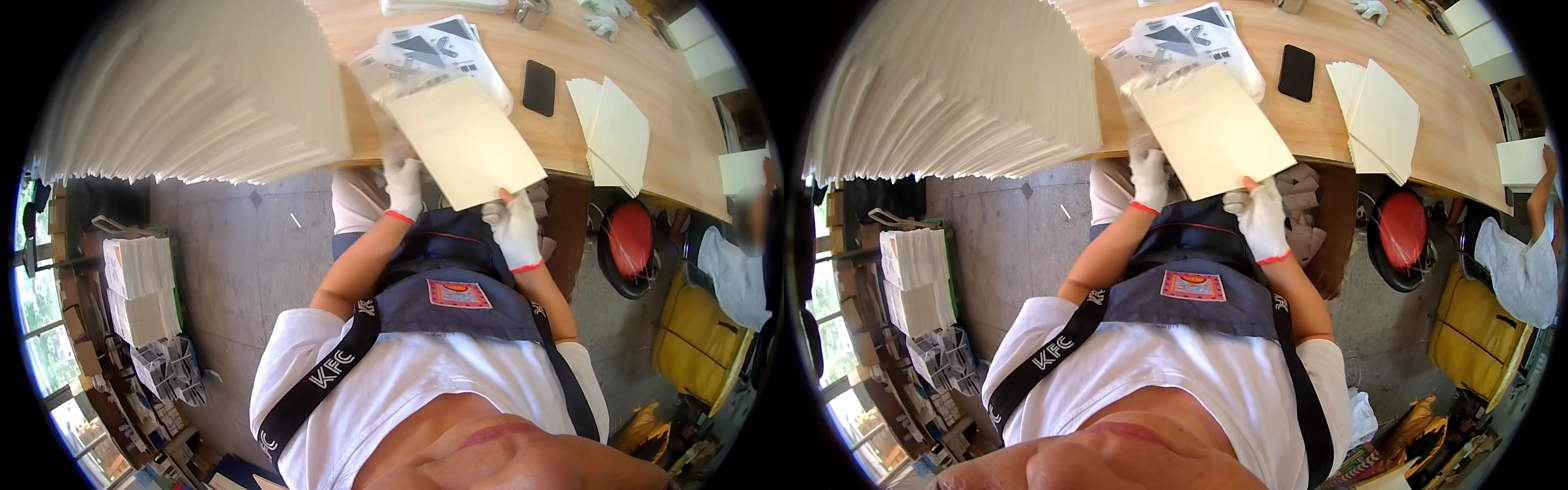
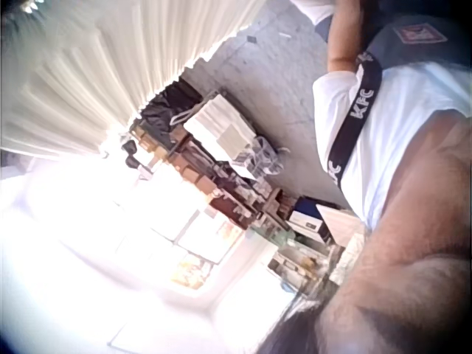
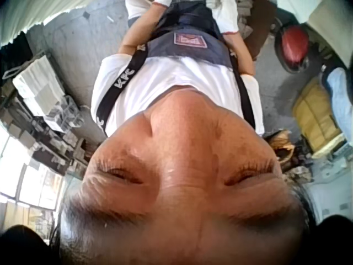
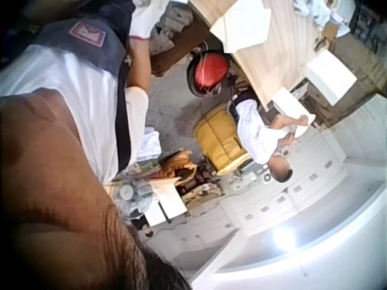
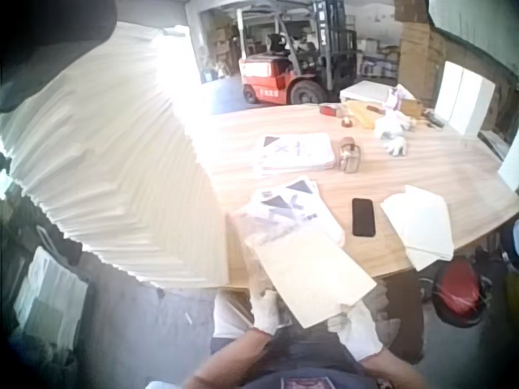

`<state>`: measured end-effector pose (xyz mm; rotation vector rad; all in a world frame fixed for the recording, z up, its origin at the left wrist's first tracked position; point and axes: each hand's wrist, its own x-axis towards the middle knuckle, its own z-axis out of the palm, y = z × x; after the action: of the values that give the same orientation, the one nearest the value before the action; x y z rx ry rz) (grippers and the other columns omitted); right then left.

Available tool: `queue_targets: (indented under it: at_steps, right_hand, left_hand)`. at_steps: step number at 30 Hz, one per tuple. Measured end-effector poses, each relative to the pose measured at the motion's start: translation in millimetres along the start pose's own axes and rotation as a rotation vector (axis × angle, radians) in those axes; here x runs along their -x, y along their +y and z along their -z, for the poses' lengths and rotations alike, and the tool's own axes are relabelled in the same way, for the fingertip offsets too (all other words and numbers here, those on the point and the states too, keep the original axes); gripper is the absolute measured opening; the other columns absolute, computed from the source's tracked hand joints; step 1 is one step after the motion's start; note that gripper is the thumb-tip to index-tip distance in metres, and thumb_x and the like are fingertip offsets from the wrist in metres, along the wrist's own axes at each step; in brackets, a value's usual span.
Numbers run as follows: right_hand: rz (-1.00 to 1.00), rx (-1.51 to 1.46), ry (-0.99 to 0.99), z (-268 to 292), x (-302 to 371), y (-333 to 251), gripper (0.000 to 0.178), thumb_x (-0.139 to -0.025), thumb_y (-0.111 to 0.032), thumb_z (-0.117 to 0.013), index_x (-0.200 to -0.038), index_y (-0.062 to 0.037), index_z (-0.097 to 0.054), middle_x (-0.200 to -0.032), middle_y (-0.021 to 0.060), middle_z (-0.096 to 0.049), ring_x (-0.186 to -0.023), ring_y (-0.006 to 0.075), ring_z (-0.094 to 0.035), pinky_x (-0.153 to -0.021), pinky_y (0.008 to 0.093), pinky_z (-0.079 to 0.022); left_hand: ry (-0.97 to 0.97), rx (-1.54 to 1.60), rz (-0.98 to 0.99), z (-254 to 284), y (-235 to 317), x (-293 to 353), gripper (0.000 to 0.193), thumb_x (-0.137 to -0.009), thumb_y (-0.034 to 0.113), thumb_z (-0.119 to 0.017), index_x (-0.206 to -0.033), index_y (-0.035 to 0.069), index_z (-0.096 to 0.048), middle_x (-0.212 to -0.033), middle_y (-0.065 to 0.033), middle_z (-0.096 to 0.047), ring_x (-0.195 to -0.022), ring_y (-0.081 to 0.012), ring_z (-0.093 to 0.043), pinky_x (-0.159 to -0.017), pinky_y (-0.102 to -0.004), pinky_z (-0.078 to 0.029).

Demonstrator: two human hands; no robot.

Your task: The person repeatedly picks up a single sheet of paper from a stack on the table and places it onto a separate growing pile. The person wears white gloves and a KFC apron while performing this repetitive stacking task.

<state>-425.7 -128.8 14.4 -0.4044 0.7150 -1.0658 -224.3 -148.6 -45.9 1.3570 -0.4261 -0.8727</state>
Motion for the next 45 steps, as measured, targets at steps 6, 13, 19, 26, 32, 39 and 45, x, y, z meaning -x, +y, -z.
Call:
queue_targets:
  at_steps: [6,13,19,26,32,39,45]
  right_hand:
    - [0.029,-0.061,0.073,9,21,-15,0.019,-0.091,-0.007,-0.046,-0.11,-0.0061,-0.047,-0.077,0.0046,-0.053,-0.054,0.0126,-0.049,-0.044,0.0232,-0.038]
    - [-0.013,0.004,0.112,-5,30,-8,0.02,-0.091,-0.008,-0.047,-0.111,-0.0062,-0.047,-0.079,0.0029,-0.051,-0.056,0.0099,-0.045,-0.045,0.0213,-0.035]
    - [-0.018,-0.055,0.134,2,39,-7,0.02,-0.091,-0.009,-0.048,-0.111,-0.0076,-0.048,-0.081,0.002,-0.052,-0.059,0.0092,-0.048,-0.046,0.021,-0.037]
    - [0.012,0.045,0.097,8,45,-9,0.021,-0.091,-0.01,-0.048,-0.111,-0.0077,-0.048,-0.08,0.0023,-0.054,-0.055,0.009,-0.048,-0.045,0.0203,-0.038]
    - [0.049,0.172,0.087,23,44,-17,0.027,-0.088,-0.01,-0.047,-0.115,-0.0056,-0.046,-0.079,0.0039,-0.057,-0.05,0.0093,-0.051,-0.038,0.0214,-0.037]
    - [-0.038,0.159,0.111,21,47,-18,0.022,-0.09,-0.012,-0.047,-0.112,-0.0072,-0.046,-0.078,0.0034,-0.056,-0.051,0.0094,-0.05,-0.041,0.022,-0.036]
    - [-0.011,0.092,0.089,14,47,-8,0.022,-0.091,-0.014,-0.047,-0.112,-0.0075,-0.044,-0.078,0.0031,-0.053,-0.053,0.0098,-0.048,-0.044,0.0227,-0.034]
  left_hand:
    - [0.04,0.084,-0.249,20,36,26,0.038,-0.084,0.014,-0.062,-0.111,0.01,-0.036,-0.064,0.0005,-0.045,-0.045,-0.0074,-0.04,-0.039,-0.02,-0.033]
    - [-0.188,0.298,0.152,-6,-6,-3,0.029,-0.09,0.034,-0.054,-0.102,0.008,-0.045,-0.068,-0.0007,-0.054,-0.051,-0.0086,-0.05,-0.044,-0.021,-0.039]
    - [-0.307,0.355,0.023,-17,27,12,0.017,-0.094,0.024,-0.046,-0.089,0.008,-0.046,-0.072,-0.0025,-0.056,-0.055,-0.009,-0.053,-0.047,-0.0223,-0.043]
    - [-0.231,0.432,0.18,-8,25,-2,0.023,-0.093,0.028,-0.047,-0.102,0.007,-0.051,-0.082,-0.004,-0.057,-0.067,-0.0094,-0.054,-0.055,-0.0237,-0.045]
    - [-0.155,0.193,0.152,11,12,-54,0.037,-0.089,0.021,-0.044,-0.114,-0.006,-0.052,-0.107,-0.0121,-0.057,-0.094,-0.017,-0.055,-0.079,-0.0274,-0.044]
    - [-0.187,0.204,0.222,16,15,-55,0.027,-0.091,0.018,-0.044,-0.111,0.001,-0.05,-0.095,-0.0104,-0.059,-0.082,-0.0201,-0.06,-0.071,-0.0327,-0.051]
    - [-0.239,0.276,0.191,6,1,12,0.029,-0.092,0.029,-0.05,-0.101,0.001,-0.052,-0.088,-0.0024,-0.057,-0.076,-0.0114,-0.056,-0.067,-0.0235,-0.046]
